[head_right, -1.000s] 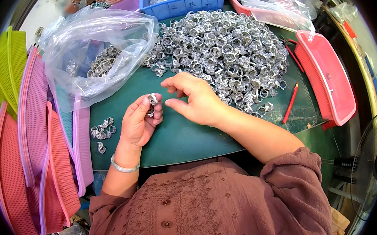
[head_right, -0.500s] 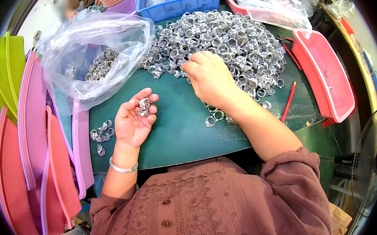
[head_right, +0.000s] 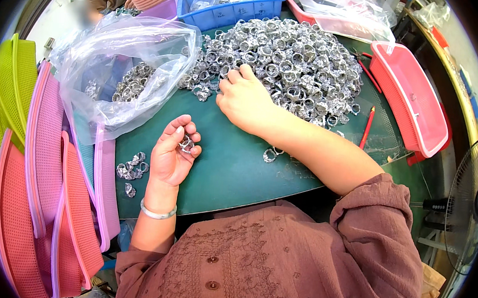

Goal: The person holds small metal ring-like components one at a time, turning them over in their hands, and uses a red pencil to mark specific spots on each component.

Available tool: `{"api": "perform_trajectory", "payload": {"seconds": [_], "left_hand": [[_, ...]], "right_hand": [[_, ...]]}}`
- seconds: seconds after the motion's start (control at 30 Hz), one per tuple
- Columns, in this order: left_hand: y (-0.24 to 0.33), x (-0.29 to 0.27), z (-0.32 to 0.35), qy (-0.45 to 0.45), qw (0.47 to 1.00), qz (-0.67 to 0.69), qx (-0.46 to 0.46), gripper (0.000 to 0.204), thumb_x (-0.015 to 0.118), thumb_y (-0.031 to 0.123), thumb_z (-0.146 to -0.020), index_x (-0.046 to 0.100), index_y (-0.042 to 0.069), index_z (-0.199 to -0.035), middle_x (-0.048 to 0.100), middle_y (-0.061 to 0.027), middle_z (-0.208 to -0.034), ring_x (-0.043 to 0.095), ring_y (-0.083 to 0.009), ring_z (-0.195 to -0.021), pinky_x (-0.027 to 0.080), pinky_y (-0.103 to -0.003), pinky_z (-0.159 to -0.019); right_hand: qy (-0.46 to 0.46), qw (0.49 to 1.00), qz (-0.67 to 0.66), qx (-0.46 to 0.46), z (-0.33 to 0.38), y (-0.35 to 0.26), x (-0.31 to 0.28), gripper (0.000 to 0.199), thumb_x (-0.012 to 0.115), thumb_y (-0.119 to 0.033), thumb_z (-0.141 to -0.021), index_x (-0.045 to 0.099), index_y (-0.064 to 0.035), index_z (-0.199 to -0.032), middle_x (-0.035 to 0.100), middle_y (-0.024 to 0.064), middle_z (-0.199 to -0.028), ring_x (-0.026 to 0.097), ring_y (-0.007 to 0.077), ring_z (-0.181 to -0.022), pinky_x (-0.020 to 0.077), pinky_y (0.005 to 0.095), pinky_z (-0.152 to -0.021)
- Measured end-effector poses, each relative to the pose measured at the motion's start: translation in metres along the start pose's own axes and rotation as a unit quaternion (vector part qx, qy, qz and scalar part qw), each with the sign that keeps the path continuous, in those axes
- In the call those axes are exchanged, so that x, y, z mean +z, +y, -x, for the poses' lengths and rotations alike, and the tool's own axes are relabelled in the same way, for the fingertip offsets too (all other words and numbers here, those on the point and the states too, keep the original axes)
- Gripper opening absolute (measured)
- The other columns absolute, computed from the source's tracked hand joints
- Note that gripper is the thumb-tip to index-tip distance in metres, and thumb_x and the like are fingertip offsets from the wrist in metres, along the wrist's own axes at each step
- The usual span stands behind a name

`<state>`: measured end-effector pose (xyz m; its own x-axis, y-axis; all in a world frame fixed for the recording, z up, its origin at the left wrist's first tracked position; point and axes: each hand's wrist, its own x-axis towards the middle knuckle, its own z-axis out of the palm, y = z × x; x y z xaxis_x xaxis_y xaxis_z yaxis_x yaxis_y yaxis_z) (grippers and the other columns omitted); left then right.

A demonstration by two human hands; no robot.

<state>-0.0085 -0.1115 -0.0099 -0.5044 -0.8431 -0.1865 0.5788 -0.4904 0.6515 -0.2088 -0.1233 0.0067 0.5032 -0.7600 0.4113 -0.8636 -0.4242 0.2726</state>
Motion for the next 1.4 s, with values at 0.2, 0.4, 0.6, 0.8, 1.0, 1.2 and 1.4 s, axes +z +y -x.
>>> {"api": "perform_trajectory", "payload": {"seconds": [0.2, 0.4, 0.6, 0.8, 1.0, 1.2, 1.4], "left_hand": [[-0.002, -0.009, -0.002, -0.042, 0.999, -0.006, -0.013, 0.017, 0.048, 0.011, -0.087, 0.056, 0.004, -0.099, 0.053, -0.0022, -0.074, 0.051, -0.0121, -0.067, 0.041, -0.023, -0.054], [-0.004, -0.001, 0.003, -0.038, 0.996, -0.078, 0.015, 0.016, 0.050, 0.011, -0.086, 0.056, 0.004, -0.098, 0.050, -0.0015, -0.072, 0.049, -0.0115, -0.066, 0.040, -0.021, -0.054], [-0.005, -0.001, 0.003, -0.029, 0.995, -0.092, 0.036, 0.011, 0.053, 0.009, -0.084, 0.057, 0.005, -0.093, 0.052, -0.0014, -0.072, 0.049, -0.0109, -0.065, 0.040, -0.021, -0.053], [-0.006, -0.003, 0.003, -0.022, 0.995, -0.094, 0.031, 0.006, 0.054, 0.009, -0.083, 0.058, 0.005, -0.087, 0.055, -0.0015, -0.071, 0.050, -0.0107, -0.064, 0.040, -0.021, -0.053], [-0.006, -0.001, 0.003, -0.010, 0.991, -0.126, 0.034, 0.004, 0.056, 0.007, -0.081, 0.057, 0.005, -0.085, 0.055, -0.0014, -0.069, 0.050, -0.0091, -0.061, 0.039, -0.020, -0.052], [-0.010, 0.001, 0.003, 0.003, 0.983, -0.175, 0.060, 0.004, 0.056, 0.005, -0.081, 0.057, 0.006, -0.084, 0.056, -0.0010, -0.070, 0.050, -0.0076, -0.059, 0.039, -0.019, -0.052], [-0.011, 0.002, 0.004, 0.005, 0.975, -0.209, 0.081, 0.006, 0.057, 0.003, -0.080, 0.058, 0.005, -0.085, 0.056, 0.0002, -0.072, 0.050, -0.0061, -0.061, 0.039, -0.018, -0.053]], "right_hand": [[-0.009, 0.981, -0.185, 0.050, -0.006, 0.005, -0.013, 0.005, 0.060, -0.013, -0.071, 0.060, -0.0082, -0.073, 0.056, 0.0028, -0.070, 0.051, 0.0158, -0.074, 0.0368, 0.0309, -0.073], [-0.064, 0.766, -0.625, 0.137, -0.001, -0.008, -0.033, 0.009, 0.060, -0.009, -0.078, 0.057, -0.0015, -0.082, 0.057, 0.0014, -0.070, 0.050, 0.0076, -0.066, 0.0413, 0.0237, -0.061], [-0.060, 0.692, -0.701, 0.163, 0.005, -0.020, -0.030, 0.008, 0.061, -0.007, -0.078, 0.059, -0.0004, -0.082, 0.059, 0.0000, -0.074, 0.050, 0.0052, -0.071, 0.0419, 0.0215, -0.065], [-0.047, 0.677, -0.713, 0.173, 0.009, -0.025, -0.019, 0.010, 0.062, -0.007, -0.077, 0.060, 0.0000, -0.083, 0.060, 0.0009, -0.074, 0.051, 0.0054, -0.069, 0.0430, 0.0219, -0.064], [-0.033, 0.711, -0.683, 0.164, 0.013, -0.025, -0.013, 0.011, 0.063, -0.007, -0.074, 0.060, -0.0010, -0.084, 0.061, 0.0020, -0.074, 0.053, 0.0068, -0.068, 0.0438, 0.0225, -0.064], [-0.024, 0.728, -0.670, 0.144, 0.014, -0.025, -0.012, 0.014, 0.063, -0.006, -0.072, 0.060, -0.0019, -0.085, 0.062, 0.0032, -0.078, 0.055, 0.0094, -0.070, 0.0450, 0.0243, -0.064], [-0.014, 0.708, -0.693, 0.135, 0.014, -0.026, -0.012, 0.014, 0.063, -0.007, -0.072, 0.059, -0.0022, -0.085, 0.062, 0.0030, -0.079, 0.056, 0.0101, -0.073, 0.0450, 0.0248, -0.066]]}}
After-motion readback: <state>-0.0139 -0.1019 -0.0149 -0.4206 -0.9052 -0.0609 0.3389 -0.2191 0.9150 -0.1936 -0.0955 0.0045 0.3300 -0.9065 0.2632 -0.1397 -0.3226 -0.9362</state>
